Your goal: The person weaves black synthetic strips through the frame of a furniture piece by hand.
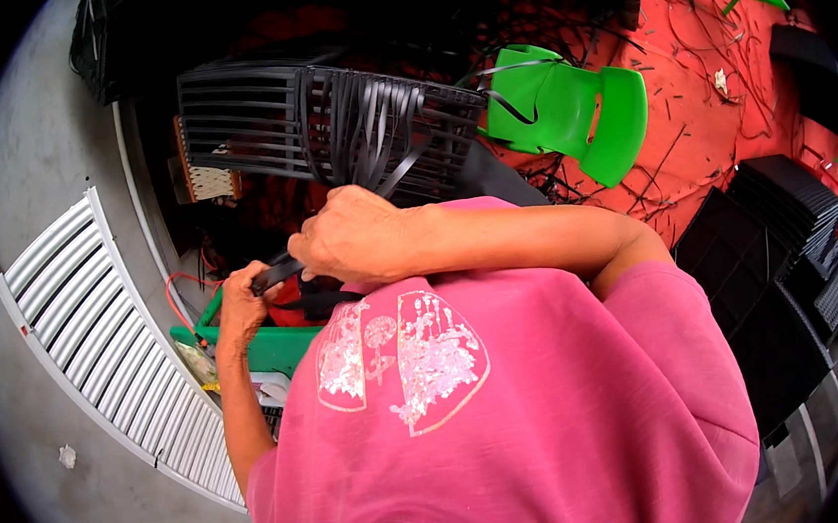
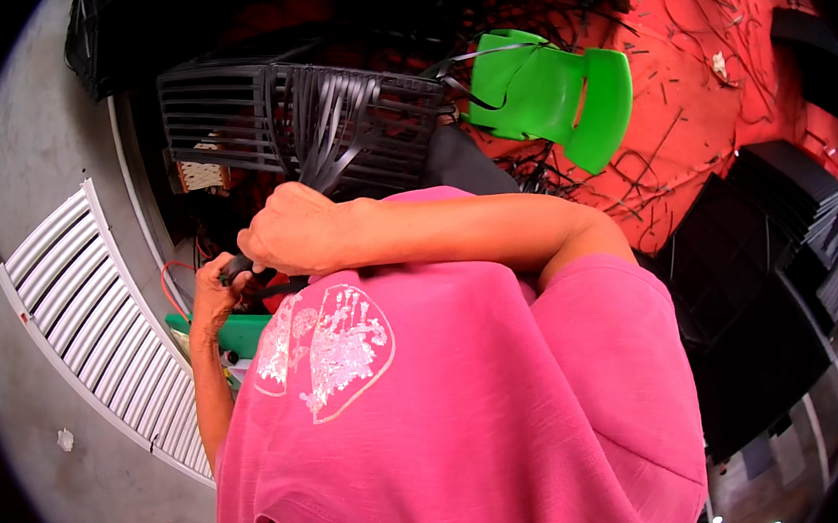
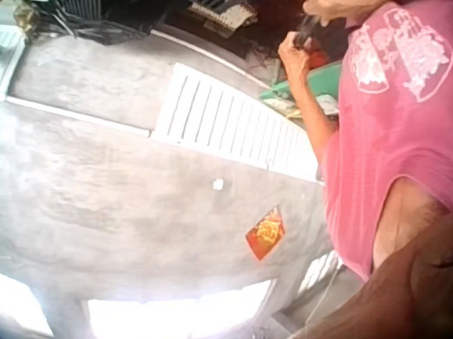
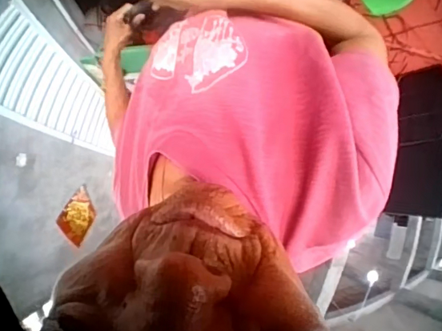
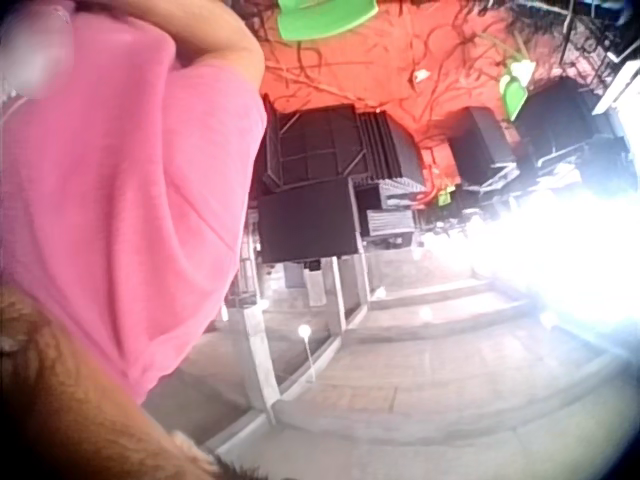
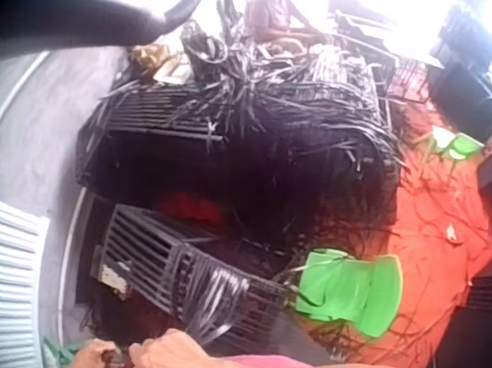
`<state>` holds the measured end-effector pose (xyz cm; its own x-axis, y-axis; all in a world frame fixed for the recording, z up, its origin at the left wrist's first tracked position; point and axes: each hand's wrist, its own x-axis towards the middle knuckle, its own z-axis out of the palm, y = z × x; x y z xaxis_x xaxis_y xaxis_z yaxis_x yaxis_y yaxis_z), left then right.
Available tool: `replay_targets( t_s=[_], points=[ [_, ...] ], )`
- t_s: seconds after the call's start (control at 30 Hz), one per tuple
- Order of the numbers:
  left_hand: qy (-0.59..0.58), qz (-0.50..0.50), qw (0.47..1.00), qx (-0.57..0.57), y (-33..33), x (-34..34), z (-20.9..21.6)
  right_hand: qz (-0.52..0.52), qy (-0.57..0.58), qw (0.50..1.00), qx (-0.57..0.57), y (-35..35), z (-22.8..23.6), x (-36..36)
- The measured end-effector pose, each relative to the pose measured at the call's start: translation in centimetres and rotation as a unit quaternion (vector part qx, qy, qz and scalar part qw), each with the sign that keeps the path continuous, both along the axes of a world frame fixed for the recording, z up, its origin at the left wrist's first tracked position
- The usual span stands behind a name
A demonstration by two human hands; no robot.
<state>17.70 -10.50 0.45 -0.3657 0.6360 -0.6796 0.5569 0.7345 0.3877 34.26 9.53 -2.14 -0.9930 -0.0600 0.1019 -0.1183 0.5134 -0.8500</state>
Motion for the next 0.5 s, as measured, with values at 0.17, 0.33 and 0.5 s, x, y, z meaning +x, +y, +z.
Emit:
replay_targets(
  t_s=[0.17, 0.33, 0.5],
  points=[
    [0.189, 0.052, 0.972, 0.127, -5.0, -4.9, 1.7, -0.042, 0.015, 0.999, 0.007, 2.6, 1.4, 0.4],
    [0.335, 0.034, 0.918, 0.208, -5.4, -8.6, 6.7, -0.03, 0.022, 0.998, 0.044, 6.1, 2.7, 2.2],
    [0.326, -0.094, 0.904, 0.26, -0.9, -4.0, 10.1, 0.09, -0.113, 0.988, 0.048, 9.3, 5.2, 4.2]
  ],
)
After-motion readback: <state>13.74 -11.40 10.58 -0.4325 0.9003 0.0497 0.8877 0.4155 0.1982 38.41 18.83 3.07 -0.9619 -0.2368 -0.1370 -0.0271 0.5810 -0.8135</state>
